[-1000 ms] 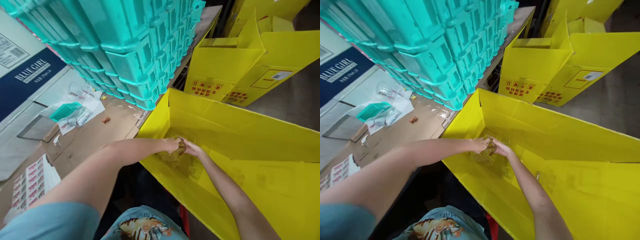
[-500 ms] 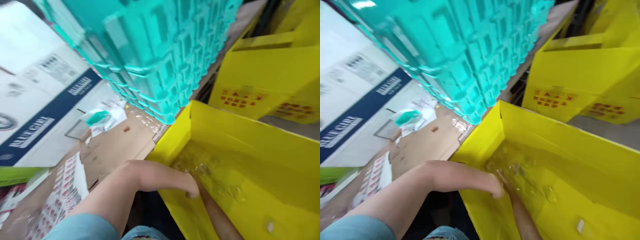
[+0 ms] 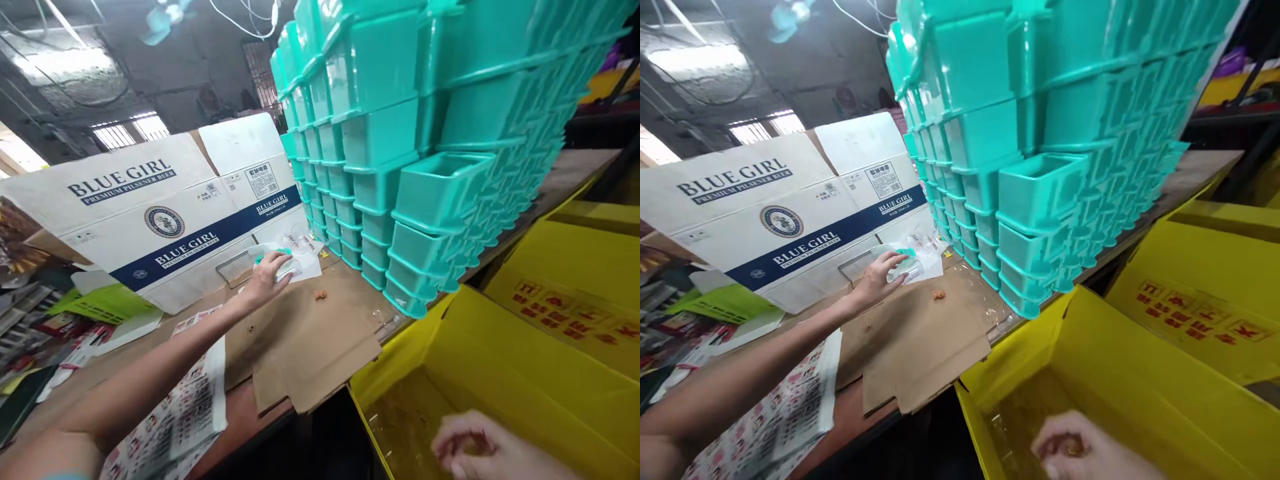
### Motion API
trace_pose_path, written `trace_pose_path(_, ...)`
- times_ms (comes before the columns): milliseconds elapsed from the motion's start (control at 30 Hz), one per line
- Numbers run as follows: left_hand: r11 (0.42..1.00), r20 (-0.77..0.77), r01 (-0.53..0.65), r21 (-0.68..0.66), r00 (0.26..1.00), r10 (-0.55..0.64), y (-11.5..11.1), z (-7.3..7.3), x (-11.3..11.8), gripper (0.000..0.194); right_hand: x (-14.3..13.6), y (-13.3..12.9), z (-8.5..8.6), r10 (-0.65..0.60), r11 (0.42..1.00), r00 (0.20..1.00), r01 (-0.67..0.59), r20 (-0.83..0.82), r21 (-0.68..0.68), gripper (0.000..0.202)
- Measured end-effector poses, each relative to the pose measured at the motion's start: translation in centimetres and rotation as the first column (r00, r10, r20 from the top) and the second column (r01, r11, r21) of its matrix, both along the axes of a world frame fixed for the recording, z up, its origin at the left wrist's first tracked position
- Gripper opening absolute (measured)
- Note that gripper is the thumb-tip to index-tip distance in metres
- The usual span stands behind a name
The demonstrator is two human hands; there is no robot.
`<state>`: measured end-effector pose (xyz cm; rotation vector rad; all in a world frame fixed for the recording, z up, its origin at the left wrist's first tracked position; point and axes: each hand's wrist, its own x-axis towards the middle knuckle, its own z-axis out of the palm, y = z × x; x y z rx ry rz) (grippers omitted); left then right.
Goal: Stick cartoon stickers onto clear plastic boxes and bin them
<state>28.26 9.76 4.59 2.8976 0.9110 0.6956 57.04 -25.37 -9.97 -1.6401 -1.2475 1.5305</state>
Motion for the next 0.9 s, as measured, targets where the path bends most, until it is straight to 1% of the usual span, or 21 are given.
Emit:
trace_pose_path(33, 0.998, -0.059, -0.053, 0.033, 0.997, 0.055, 1.7, -0.5, -0.7, 0.039, -0.7, 2.7, 2.8, 0.032, 0.989, 0.998, -0.04, 0.061, 0.141, 0.025)
trace_pose_path(67, 0.994, -0.112, -0.086, 0.063, 0.989, 0.092, 2.9, -1.1, -1.1, 0.04, -1.7, 5.8, 5.6, 0.041, 0.958, 0.989, -0.078, 0.14, 0.277, 0.026)
trace_pose_path(100, 0.99, -0.153, -0.103, 0.091, 0.981, 0.116, 3.7, -1.6, -1.3, 0.041, -3.2, 9.3, 8.4, 0.002, 0.901, 0.973, -0.103, 0.233, 0.422, 0.026)
trace_pose_path(133, 0.987, -0.182, -0.113, 0.117, 0.974, 0.134, 4.2, -2.2, -1.4, 0.042, -4.8, 13.2, 10.7, -0.048, 0.819, 0.936, -0.164, 0.35, 0.55, 0.027)
trace_pose_path(167, 0.984, -0.203, -0.117, 0.136, 0.969, 0.144, 4.6, -2.7, -1.4, 0.042, -6.3, 17.4, 12.5, -0.132, 0.743, 0.866, -0.235, 0.482, 0.627, 0.026)
trace_pose_path(200, 0.982, -0.219, -0.116, 0.148, 0.965, 0.147, 4.8, -3.1, -1.4, 0.043, -7.8, 21.7, 13.8, -0.255, 0.706, 0.739, -0.298, 0.624, 0.642, 0.028)
trace_pose_path(233, 0.981, -0.236, -0.113, 0.155, 0.96, 0.148, 4.9, -3.5, -1.3, 0.043, -9.0, 26.0, 14.4, -0.348, 0.729, 0.561, -0.341, 0.751, 0.593, 0.031)
trace_pose_path(267, 0.981, -0.259, -0.109, 0.163, 0.954, 0.149, 5.1, -3.8, -1.2, 0.041, -9.9, 30.1, 14.6, -0.386, 0.749, 0.489, -0.329, 0.782, 0.575, 0.036)
trace_pose_path(333, 0.979, -0.299, -0.102, 0.175, 0.942, 0.152, 5.6, -4.4, -1.1, 0.035, -10.9, 37.1, 14.0, -0.4, 0.778, 0.401, -0.327, 0.824, 0.537, 0.052)
trace_pose_path(367, 0.979, -0.314, -0.1, 0.179, 0.937, 0.153, 5.9, -4.6, -1.1, 0.033, -11.1, 39.8, 13.5, -0.397, 0.792, 0.373, -0.323, 0.839, 0.518, 0.059)
trace_pose_path(400, 0.978, -0.326, -0.098, 0.182, 0.933, 0.154, 6.2, -4.7, -1.2, 0.033, -11.3, 42.0, 12.9, -0.391, 0.805, 0.344, -0.322, 0.854, 0.499, 0.063)
trace_pose_path(433, 0.979, -0.334, -0.096, 0.182, 0.93, 0.154, 6.6, -4.9, -1.3, 0.033, -11.4, 43.7, 12.3, -0.387, 0.817, 0.314, -0.32, 0.867, 0.48, 0.062)
trace_pose_path(467, 0.979, -0.339, -0.093, 0.179, 0.928, 0.15, 6.9, -4.9, -1.4, 0.033, -11.4, 44.9, 11.8, -0.384, 0.827, 0.286, -0.316, 0.878, 0.465, 0.057)
trace_pose_path(533, 0.983, -0.339, -0.087, 0.162, 0.931, 0.138, 7.2, -5.0, -1.7, 0.033, -11.5, 46.3, 10.9, -0.377, 0.842, 0.24, -0.315, 0.895, 0.439, 0.04)
trace_pose_path(600, 0.987, -0.324, -0.086, 0.136, 0.937, 0.127, 7.2, -5.0, -2.1, 0.03, -11.6, 46.8, 10.3, -0.364, 0.848, 0.204, -0.33, 0.909, 0.414, 0.033)
trace_pose_path(733, 0.991, -0.267, -0.111, 0.075, 0.955, 0.128, 6.4, -4.9, -2.5, 0.026, -11.7, 47.0, 9.2, -0.322, 0.847, 0.154, -0.394, 0.934, 0.357, 0.041)
trace_pose_path(833, 0.989, -0.206, -0.144, 0.018, 0.968, 0.145, 5.7, -4.7, -2.8, 0.026, -11.9, 47.0, 8.7, -0.305, 0.843, 0.13, -0.424, 0.944, 0.331, 0.032)
trace_pose_path(900, 0.985, -0.15, -0.168, -0.038, 0.976, 0.161, 5.2, -4.5, -3.4, 0.022, -12.0, 46.9, 8.7, -0.311, 0.837, 0.118, -0.437, 0.943, 0.33, 0.03)
